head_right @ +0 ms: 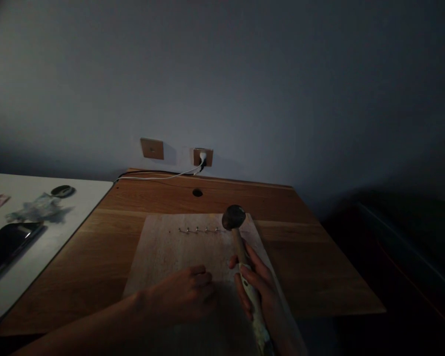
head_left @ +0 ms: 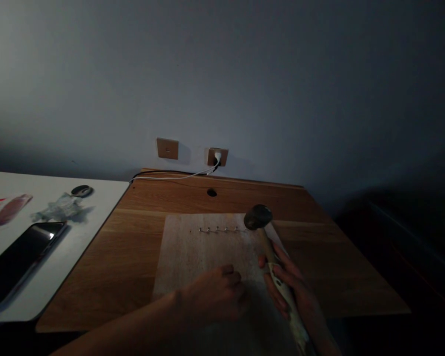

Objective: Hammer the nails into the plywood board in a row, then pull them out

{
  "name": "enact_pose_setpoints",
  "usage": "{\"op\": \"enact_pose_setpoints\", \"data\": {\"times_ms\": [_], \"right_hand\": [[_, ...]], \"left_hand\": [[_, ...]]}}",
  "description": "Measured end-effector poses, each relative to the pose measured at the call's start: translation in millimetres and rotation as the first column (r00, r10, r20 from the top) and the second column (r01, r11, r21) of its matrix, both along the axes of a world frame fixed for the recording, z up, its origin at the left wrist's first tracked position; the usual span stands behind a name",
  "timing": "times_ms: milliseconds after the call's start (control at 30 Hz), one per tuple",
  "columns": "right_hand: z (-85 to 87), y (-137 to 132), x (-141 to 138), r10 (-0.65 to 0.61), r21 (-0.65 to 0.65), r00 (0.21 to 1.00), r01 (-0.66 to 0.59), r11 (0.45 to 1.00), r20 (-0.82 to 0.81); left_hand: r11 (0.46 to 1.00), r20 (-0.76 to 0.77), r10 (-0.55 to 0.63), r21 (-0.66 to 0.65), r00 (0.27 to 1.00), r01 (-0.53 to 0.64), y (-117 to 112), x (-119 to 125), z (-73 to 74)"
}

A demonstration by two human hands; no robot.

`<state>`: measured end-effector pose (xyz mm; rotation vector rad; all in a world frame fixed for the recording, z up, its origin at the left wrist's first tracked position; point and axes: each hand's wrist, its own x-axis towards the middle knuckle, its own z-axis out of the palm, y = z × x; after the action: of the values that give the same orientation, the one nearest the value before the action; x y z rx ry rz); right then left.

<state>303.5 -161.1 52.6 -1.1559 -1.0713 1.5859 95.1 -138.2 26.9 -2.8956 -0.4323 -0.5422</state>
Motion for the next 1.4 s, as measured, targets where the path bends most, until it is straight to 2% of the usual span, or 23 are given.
{"op": "enact_pose_setpoints", "data": {"times_ms": [100,200,233,267,333,400,467,533,667,833,967,1033,1200,1400], "right_hand": [[-0.5,2.5,-5.9,0.014,-0.013,0.999,-0.014,1.000,0.028],[0.9,3.9,-11.6,0.052,-0.025,0.997,-0.051,0.998,0.053],[1.2,4.0,-12.8,0.060,-0.025,0.997,-0.059,0.998,0.053],[1.3,3.9,-13.8,0.063,-0.025,0.997,-0.061,0.998,0.048],[0.0,3.5,-15.4,0.045,-0.025,0.998,-0.044,0.999,0.033],[-2.7,3.3,-17.8,0.024,-0.024,1.000,-0.024,0.999,0.020],[-5.4,3.6,-22.5,0.044,-0.027,0.999,-0.044,0.999,0.012],[-7.1,4.1,-30.2,0.098,-0.022,0.995,-0.098,0.995,0.001],[-6.9,5.3,-52.9,0.152,0.009,0.988,-0.151,0.988,-0.037],[-6.3,11.5,-80.9,0.178,0.051,0.982,-0.175,0.983,-0.067],[-5.7,18.4,-96.8,0.222,0.058,0.973,-0.218,0.974,-0.068],[-6.1,19.8,-102.8,0.228,0.045,0.972,-0.226,0.973,-0.058],[-10.8,18.6,-111.5,0.169,0.029,0.983,-0.167,0.986,-0.068],[-13.3,19.2,-113.1,0.220,0.001,0.972,-0.221,0.975,-0.087]], "left_hand": [[1.000,0.004,-0.001,-0.020,1.000,0.001,1.4,-3.1,2.8],[0.998,-0.015,0.000,-0.057,1.000,-0.001,12.4,-17.4,14.6],[0.995,0.003,0.024,-0.101,1.000,-0.023,19.9,-26.3,18.2],[0.981,0.040,0.099,-0.173,0.994,-0.091,29.3,-37.2,20.7],[0.908,0.191,0.262,-0.381,0.946,-0.174,51.7,-63.0,20.5],[0.779,0.287,0.442,-0.593,0.850,-0.205,73.6,-89.4,13.5],[0.666,0.283,0.567,-0.711,0.774,-0.228,89.2,-110.4,2.4],[0.608,0.253,0.623,-0.751,0.740,-0.256,96.5,-122.4,-8.8],[0.623,0.249,0.617,-0.734,0.747,-0.270,95.5,-125.3,-21.4],[0.658,0.259,0.578,-0.708,0.774,-0.255,93.4,-123.1,-24.6],[0.668,0.294,0.574,-0.707,0.764,-0.231,94.0,-124.3,-26.1],[0.658,0.305,0.583,-0.721,0.753,-0.217,93.4,-124.0,-26.2],[0.578,0.278,0.623,-0.794,0.731,-0.191,91.4,-121.9,-24.5],[0.562,0.258,0.659,-0.793,0.706,-0.235,91.2,-120.5,-21.6]]}}
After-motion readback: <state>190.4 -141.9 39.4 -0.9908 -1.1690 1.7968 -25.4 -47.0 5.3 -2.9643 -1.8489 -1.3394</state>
